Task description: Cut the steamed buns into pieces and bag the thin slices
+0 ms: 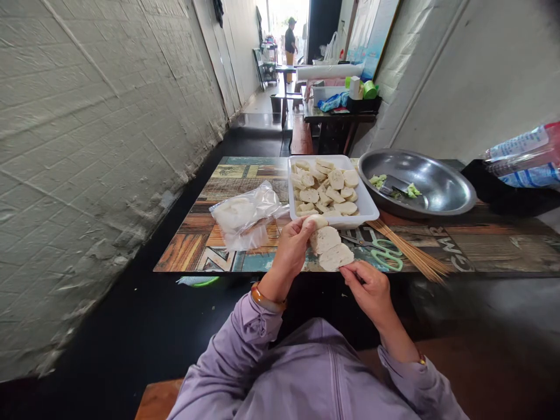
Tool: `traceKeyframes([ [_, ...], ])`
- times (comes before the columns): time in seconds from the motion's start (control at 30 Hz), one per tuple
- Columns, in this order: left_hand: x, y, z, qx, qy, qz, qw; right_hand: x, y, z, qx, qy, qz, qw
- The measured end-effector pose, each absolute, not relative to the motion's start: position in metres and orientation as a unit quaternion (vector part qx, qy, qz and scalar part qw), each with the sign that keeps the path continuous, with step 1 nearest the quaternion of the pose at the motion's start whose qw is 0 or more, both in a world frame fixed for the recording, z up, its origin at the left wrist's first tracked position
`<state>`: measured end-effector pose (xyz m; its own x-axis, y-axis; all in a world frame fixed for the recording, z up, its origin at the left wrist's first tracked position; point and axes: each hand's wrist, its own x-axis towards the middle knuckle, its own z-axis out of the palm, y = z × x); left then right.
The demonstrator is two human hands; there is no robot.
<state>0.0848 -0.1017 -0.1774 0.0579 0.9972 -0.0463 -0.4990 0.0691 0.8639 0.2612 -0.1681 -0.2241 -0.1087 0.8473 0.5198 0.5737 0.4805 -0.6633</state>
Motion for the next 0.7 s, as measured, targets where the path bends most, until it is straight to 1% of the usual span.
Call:
traceKeyframes([
  [0.2, 0.0898, -0.1041, -0.1817, 0.369, 0.386, 0.600, 0.596, 0.2625, -0.1677, -0.2247, -0.484, -0.737, 0.140, 0.451],
  [0.37, 0.0916, -0.1062, -0.1812, 0.378, 0.382, 0.602, 0.591, 0.2611, -0.1677, -0.2252, -0.494, -0.730, 0.144, 0.449],
  [0.7, 0.0877, -0.1095, -0.1760, 0.375, 0.382, 0.595, 0.599, 0.2565, -0.1677, -0.2254, -0.529, -0.661, 0.259, 0.465],
])
